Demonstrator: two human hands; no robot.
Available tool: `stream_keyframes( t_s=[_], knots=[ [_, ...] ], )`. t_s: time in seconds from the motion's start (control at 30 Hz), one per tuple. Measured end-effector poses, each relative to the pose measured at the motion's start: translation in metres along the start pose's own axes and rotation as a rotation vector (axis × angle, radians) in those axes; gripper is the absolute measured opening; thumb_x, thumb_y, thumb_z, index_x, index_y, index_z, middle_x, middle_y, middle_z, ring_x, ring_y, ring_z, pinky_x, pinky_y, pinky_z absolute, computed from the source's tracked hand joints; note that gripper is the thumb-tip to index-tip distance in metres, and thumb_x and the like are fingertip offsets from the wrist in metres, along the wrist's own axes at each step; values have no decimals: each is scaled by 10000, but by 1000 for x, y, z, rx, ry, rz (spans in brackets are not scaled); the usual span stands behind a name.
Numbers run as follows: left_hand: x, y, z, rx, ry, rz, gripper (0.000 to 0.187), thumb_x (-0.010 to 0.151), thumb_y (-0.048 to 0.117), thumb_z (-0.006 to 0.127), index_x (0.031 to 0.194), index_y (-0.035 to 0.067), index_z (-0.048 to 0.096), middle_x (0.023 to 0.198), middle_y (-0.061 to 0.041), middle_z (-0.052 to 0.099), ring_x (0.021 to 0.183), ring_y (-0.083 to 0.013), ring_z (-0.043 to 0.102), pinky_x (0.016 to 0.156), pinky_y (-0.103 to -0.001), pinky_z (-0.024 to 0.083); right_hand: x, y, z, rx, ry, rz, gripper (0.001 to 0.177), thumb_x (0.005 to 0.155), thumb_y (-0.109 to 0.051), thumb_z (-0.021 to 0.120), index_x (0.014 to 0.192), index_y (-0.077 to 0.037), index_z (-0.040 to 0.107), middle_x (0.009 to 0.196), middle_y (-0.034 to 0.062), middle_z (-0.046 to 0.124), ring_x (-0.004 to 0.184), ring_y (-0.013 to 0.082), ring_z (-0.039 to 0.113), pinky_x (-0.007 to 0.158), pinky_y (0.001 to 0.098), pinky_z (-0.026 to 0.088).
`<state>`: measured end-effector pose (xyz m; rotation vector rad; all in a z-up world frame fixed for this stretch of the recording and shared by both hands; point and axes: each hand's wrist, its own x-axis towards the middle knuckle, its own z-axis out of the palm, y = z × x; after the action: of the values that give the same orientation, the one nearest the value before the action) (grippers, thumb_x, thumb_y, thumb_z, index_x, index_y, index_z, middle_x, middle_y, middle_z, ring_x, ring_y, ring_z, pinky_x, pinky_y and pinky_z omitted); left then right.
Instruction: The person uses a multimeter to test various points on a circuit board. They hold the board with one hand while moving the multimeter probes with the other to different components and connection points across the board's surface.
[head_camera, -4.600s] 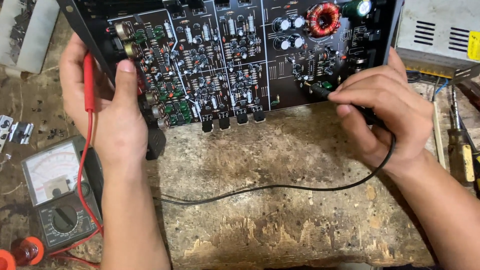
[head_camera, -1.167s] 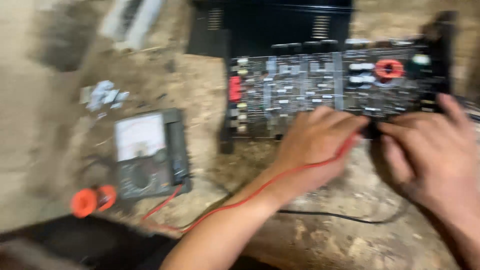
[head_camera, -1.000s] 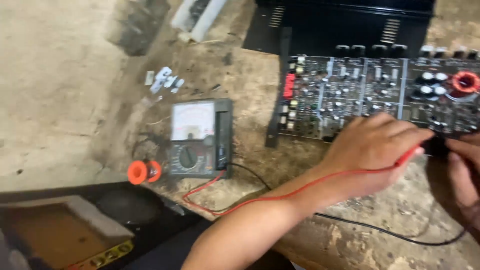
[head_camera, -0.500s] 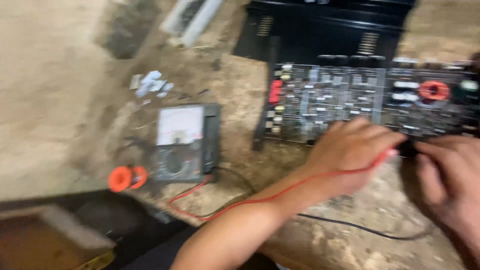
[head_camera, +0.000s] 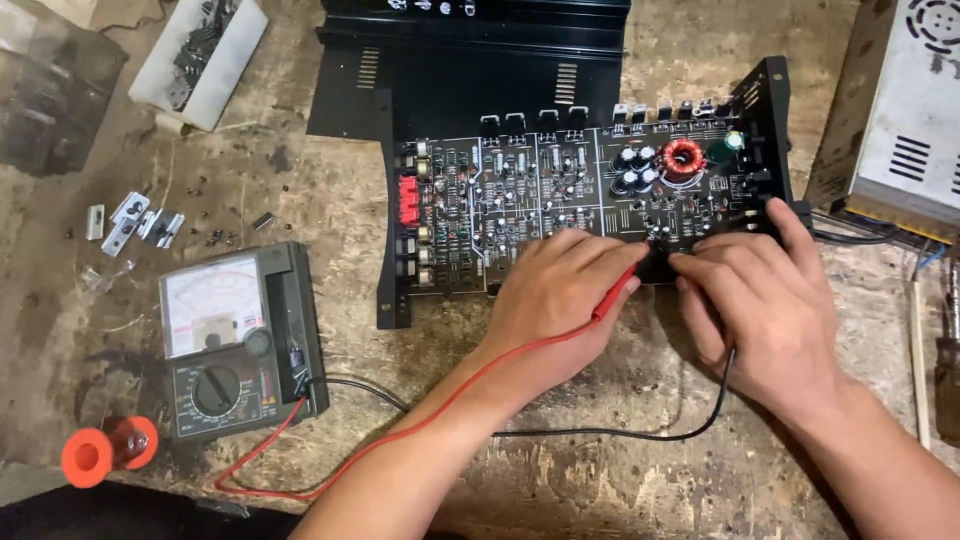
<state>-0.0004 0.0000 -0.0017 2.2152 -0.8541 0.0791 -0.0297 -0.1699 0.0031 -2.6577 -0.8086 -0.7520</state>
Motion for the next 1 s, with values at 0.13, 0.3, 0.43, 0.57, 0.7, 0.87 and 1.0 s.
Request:
stream_keyframes(
  t_s=[0.13,0.3,0.43,0.57,0.7,0.87,1.0],
  knots=[
    [0,-1,1,5,-19,-10,268,830,158,438,1064,64,526,1005,-37,588,904,-186,498,701,-326,395,-1,-1,1,-9,-10,-7,80,764,-3,562,831,14,602,744,109,583,772,227,553,1005,436,275],
    [0,-1,1,8,-9,5,263,825,146,451,1059,58,531,998,-41,589,894,-187,501,700,-325,396,-1,0,1,9,-30,-26,86,756,-6,574,834,21,599,733,101,590,769,217,547,1005,462,266],
    [0,-1,-1,-7,9,29,253,820,126,469,1050,45,536,988,-45,588,882,-193,500,697,-323,394,2,-1,0,6,-28,-35,67,751,8,564,813,10,590,734,89,581,748,212,545,1001,459,270],
    [0,-1,0,4,-9,17,258,821,137,463,1057,57,531,1005,-40,584,905,-187,496,716,-318,395,0,0,0,14,-35,-27,75,749,-6,571,818,7,597,742,81,589,760,209,550,1004,456,264],
    [2,2,-1,-6,10,37,245,818,129,463,1038,55,542,992,-42,589,888,-204,508,696,-333,391,0,2,-3,12,-56,-34,92,730,-54,589,810,-11,601,714,80,596,747,202,549,1000,474,249],
    [-12,-4,12,103,244,180,201,827,140,459,1018,124,521,928,-21,598,784,-234,544,664,-353,421,-20,-1,6,226,104,30,164,825,-5,454,939,12,571,909,190,580,836,311,550,987,510,370],
    [-25,17,26,-234,334,186,159,883,197,506,1030,139,522,984,-18,605,889,-178,611,904,-333,513,-36,-28,17,473,169,167,336,937,-23,307,1214,157,373,1205,314,376,1113,385,369,1106,475,214]
  ],
)
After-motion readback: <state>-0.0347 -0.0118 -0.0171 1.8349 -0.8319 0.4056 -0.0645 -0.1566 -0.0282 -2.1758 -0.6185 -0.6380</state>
